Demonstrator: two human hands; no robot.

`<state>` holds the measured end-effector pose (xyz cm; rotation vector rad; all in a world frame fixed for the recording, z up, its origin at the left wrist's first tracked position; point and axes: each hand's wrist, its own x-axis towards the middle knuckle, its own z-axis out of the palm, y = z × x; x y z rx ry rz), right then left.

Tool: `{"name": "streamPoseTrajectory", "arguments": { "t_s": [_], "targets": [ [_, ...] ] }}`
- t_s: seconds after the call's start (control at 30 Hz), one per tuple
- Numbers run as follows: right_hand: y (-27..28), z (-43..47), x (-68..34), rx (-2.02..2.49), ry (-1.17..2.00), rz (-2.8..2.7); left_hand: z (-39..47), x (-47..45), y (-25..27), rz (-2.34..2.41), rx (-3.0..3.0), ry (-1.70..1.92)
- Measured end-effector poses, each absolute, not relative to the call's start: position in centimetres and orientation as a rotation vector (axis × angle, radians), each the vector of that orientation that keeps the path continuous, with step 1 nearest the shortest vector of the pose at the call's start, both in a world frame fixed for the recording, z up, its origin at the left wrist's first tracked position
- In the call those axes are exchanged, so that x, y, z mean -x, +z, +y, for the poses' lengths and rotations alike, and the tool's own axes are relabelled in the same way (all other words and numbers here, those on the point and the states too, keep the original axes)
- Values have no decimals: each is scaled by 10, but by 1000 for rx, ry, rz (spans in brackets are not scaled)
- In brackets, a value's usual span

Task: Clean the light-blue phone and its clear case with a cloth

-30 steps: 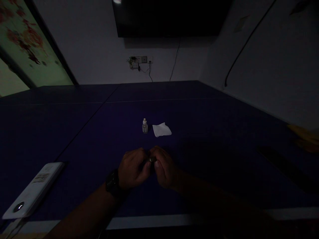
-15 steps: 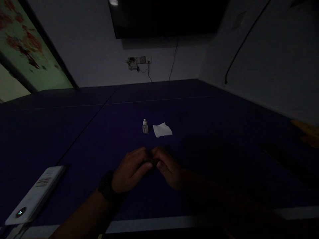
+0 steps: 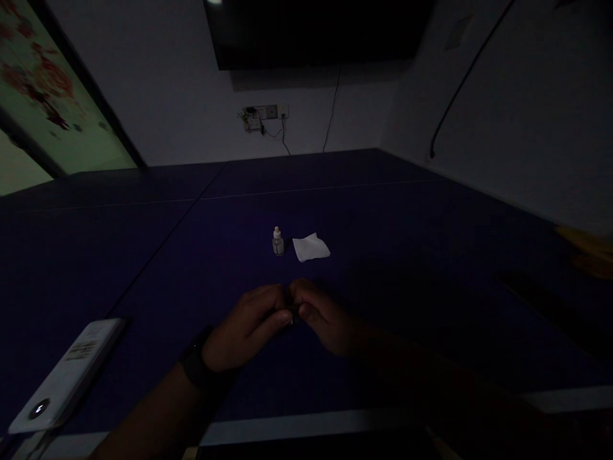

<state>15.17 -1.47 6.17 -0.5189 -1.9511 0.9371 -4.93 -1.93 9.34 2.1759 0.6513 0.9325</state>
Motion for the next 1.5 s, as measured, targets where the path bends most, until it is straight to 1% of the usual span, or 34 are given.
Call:
{"name": "streamPoseTrajectory", "arguments": {
  "t_s": [0.17, 0.33, 0.4, 0.47, 0.57, 0.63, 0.7, 0.87, 1.17, 1.5],
  "targets": [
    [66, -12, -152, 500, 979, -1963, -20, 50, 97, 632, -2114, 920],
    [60, -11, -147, 530, 947, -1925, -21, 52, 100, 747, -2065, 881],
    [55, -16, -145, 583, 807, -1854, -22, 51, 100, 814, -2049, 888],
    [52, -24, -142, 667, 544, -1718, -23, 49, 99, 889, -2031, 911],
    [51, -36, -138, 706, 185, -1790, -23, 44, 95, 1032, -1957, 994],
    [51, -43, -133, 785, 32, -1867, -23, 41, 93, 1123, -1888, 1051],
    [50, -47, -126, 889, -45, -1886, -23, 39, 93, 1186, -1841, 1076],
    [43, -45, -113, 1039, -101, -1848, -27, 34, 98, 1288, -1821, 1052],
    [44, -36, -111, 927, -190, -1754, -29, 33, 104, 1356, -1812, 972],
    [41, -24, -107, 897, -276, -1678, -30, 23, 116, 1376, -1950, 850]
  ]
}}
